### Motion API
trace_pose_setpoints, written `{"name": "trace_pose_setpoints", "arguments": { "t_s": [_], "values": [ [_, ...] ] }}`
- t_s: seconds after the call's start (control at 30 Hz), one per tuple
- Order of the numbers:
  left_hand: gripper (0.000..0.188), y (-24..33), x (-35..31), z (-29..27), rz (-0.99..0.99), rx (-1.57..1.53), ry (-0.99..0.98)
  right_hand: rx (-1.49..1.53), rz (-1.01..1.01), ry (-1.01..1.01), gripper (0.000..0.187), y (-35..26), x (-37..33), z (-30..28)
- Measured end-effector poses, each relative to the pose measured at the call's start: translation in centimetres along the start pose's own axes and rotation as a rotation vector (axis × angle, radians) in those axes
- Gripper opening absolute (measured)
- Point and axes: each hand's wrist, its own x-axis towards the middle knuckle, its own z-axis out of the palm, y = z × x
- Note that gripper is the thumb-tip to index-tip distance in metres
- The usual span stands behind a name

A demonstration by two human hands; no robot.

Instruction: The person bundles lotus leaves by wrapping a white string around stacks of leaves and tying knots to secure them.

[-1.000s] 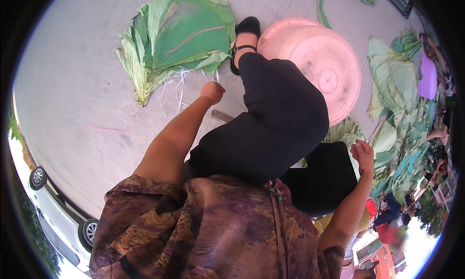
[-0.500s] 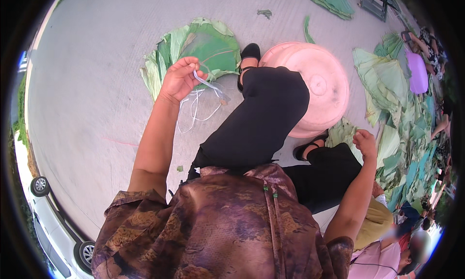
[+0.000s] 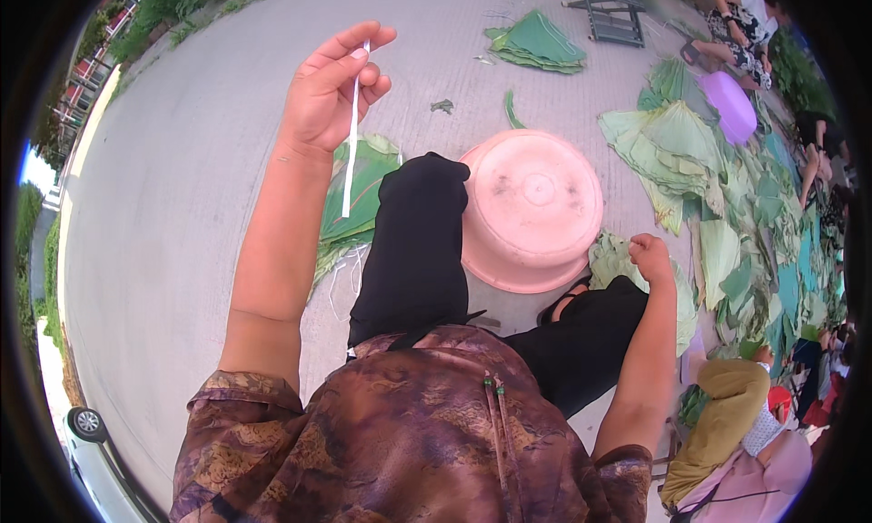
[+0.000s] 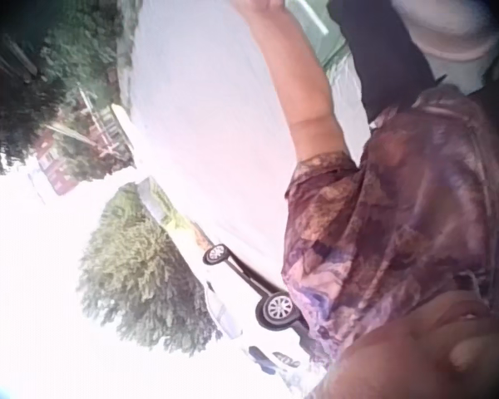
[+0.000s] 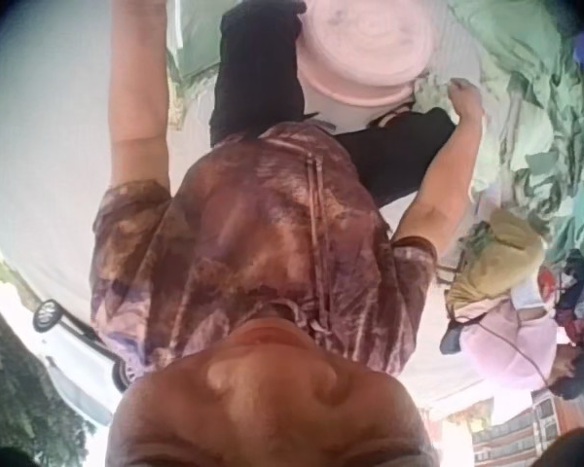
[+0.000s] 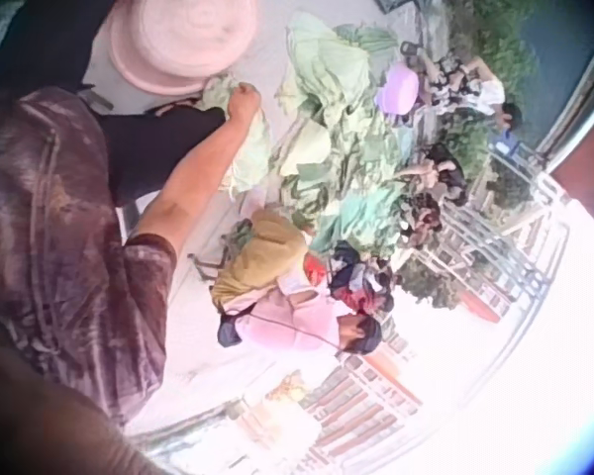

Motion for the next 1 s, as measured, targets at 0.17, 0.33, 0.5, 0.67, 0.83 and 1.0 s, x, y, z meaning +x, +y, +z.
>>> {"name": "trace_pose_setpoints", "arguments": {
  "t_s": [0.17, 0.33, 0.5, 0.67, 0.83, 1.0],
  "values": [
    [0.031, -2.0, 1.8, 7.0, 0.003, 0.017, -0.185, -0.053, 0.03, 0.095, 0.022, -1.0, -2.0, -2.8],
    [0.032, -10.6, -1.7, 10.2, -0.379, 0.041, -0.195, -0.022, -0.068, 0.128, 0.024, -1.7, -1.9, -0.2],
    [0.037, -17.9, -4.4, 14.6, -0.665, 0.067, -0.349, 0.272, -0.117, 0.033, 0.034, -4.3, -3.3, -1.7],
    [0.06, -22.5, -5.5, 17.0, -0.876, 0.176, -0.376, 0.523, -0.164, -0.299, 0.038, -5.8, -3.0, -2.0],
    [0.068, -25.2, -5.6, 17.1, -0.909, 0.13, -0.364, 0.512, -0.215, -0.436, 0.032, -5.8, -2.2, -2.0],
    [0.059, -25.7, -4.8, 17.9, -0.81, 0.182, -0.41, 0.58, -0.277, -0.446, 0.031, -5.8, -2.1, -2.6]
  ]
}}
